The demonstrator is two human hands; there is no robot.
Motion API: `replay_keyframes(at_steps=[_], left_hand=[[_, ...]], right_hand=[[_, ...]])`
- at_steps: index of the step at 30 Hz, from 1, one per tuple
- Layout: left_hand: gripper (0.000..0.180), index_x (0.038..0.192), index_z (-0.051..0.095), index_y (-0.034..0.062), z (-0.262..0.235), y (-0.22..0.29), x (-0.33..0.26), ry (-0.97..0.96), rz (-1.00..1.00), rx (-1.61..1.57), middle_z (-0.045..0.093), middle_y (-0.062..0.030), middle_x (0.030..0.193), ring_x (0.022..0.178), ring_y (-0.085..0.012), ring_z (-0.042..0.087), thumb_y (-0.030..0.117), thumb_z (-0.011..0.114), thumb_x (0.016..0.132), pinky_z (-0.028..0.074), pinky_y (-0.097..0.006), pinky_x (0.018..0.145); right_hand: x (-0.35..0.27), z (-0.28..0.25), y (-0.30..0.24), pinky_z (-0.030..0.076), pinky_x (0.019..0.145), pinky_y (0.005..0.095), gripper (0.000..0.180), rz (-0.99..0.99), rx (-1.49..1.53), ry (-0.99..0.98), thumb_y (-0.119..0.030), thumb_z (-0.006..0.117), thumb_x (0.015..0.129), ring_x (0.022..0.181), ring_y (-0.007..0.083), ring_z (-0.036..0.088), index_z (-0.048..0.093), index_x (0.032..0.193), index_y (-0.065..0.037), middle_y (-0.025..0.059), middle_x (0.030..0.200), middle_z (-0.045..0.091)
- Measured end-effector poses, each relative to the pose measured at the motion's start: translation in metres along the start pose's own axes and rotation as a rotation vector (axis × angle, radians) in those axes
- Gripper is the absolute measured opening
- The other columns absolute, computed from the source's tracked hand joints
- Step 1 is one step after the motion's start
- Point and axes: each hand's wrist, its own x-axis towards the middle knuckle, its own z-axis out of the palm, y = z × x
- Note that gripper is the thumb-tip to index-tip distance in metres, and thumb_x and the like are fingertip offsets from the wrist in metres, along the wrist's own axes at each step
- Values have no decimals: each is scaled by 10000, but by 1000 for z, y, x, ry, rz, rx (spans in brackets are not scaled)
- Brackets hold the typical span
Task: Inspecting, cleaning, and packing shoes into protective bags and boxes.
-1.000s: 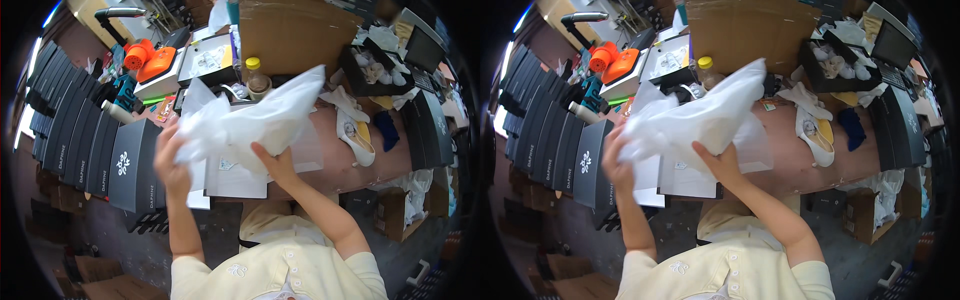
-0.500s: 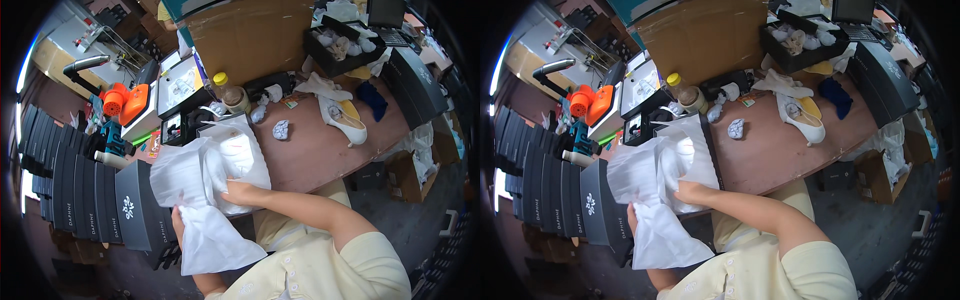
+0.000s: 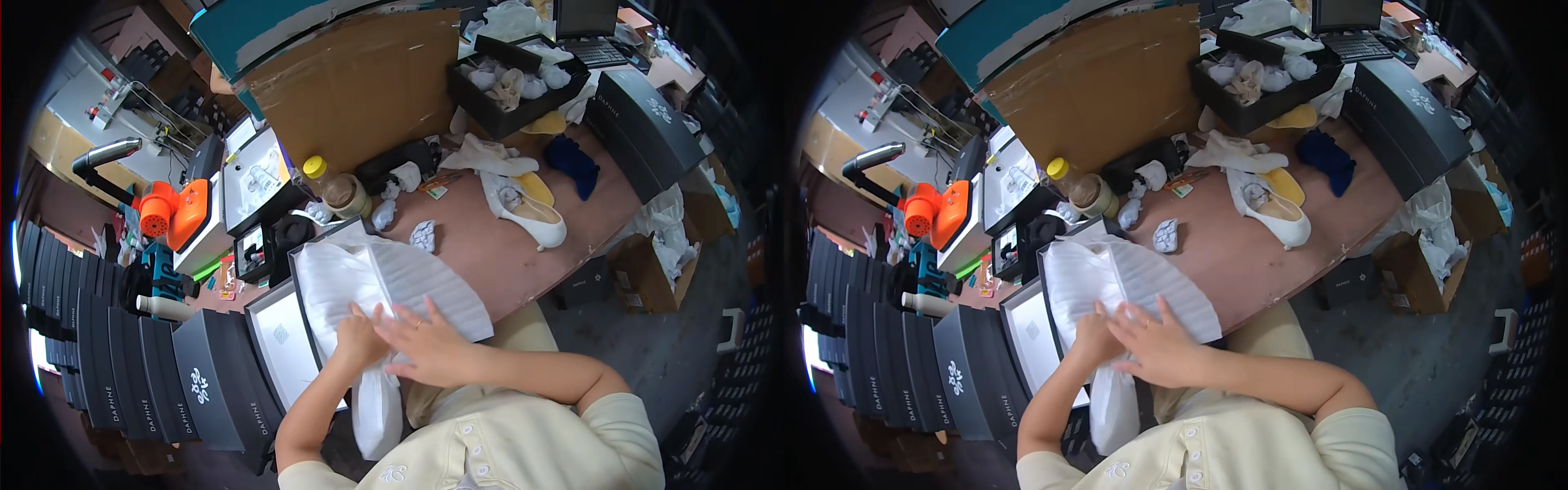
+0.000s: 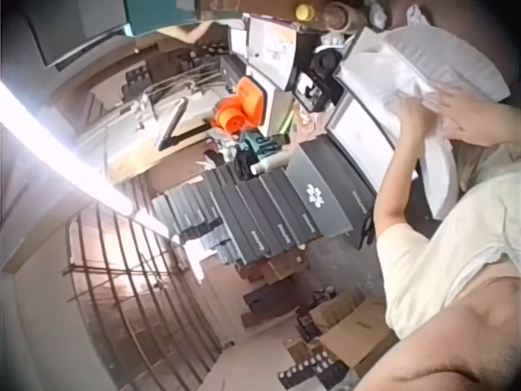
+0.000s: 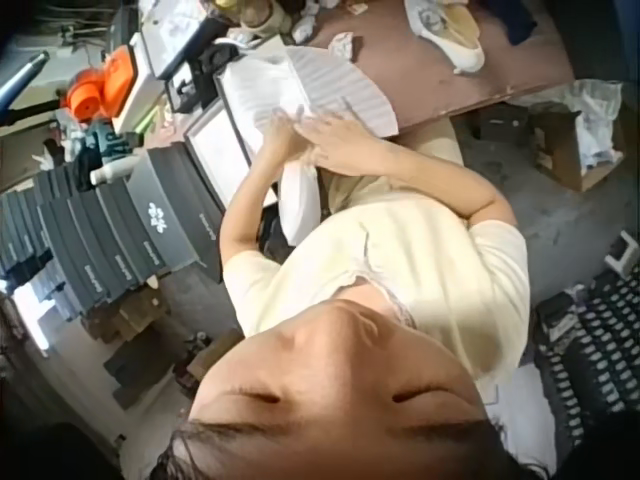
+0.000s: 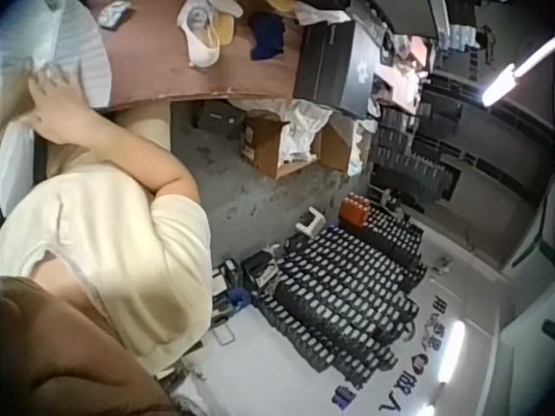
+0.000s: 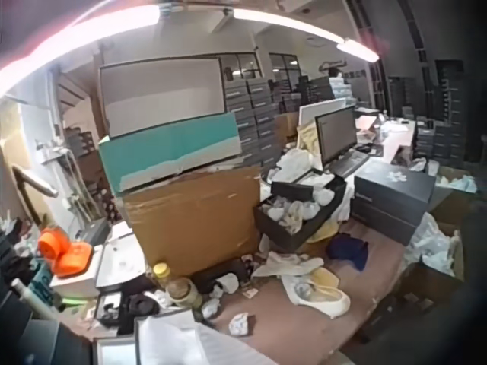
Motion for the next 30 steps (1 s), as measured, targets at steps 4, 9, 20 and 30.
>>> replay_keyframes(at_steps=[4,9,20,30], left_hand=[[777,1304,421,-48,-9,-8,22,-235,88,-28,606,-256,1069,909,-352,629,453,622,745,510,-406,736],[608,1123,618,0,-128,-14,-50,216,18,-1352,551,-49,810,773,-144,537,189,842,590,427,-247,699],[314,1027,648,-1,-212,39,-27,239,351,-910,665,-168,827,744,-220,641,51,694,721,475,-297,610],[603,1298,460,29,-179,98,-26,816,377,-1164,524,-174,1170,946,-237,574,142,640,734,461,-335,758]], right_hand=[[-11,14,6,209,1058,574,583,-75,-49,-137,-450,465,917,1366,380,180,455,1284,4,188,1402,343],[-40,-50,33,261,1079,403,740,-106,874,-22,-419,633,830,1340,334,262,338,1354,11,207,1396,320],[-115,-146,74,485,712,212,298,267,1321,310,-55,644,837,807,74,606,514,1103,-15,67,957,640],[-127,-143,127,505,688,206,134,320,1510,736,-92,542,914,854,76,615,563,1027,-22,51,963,634]])
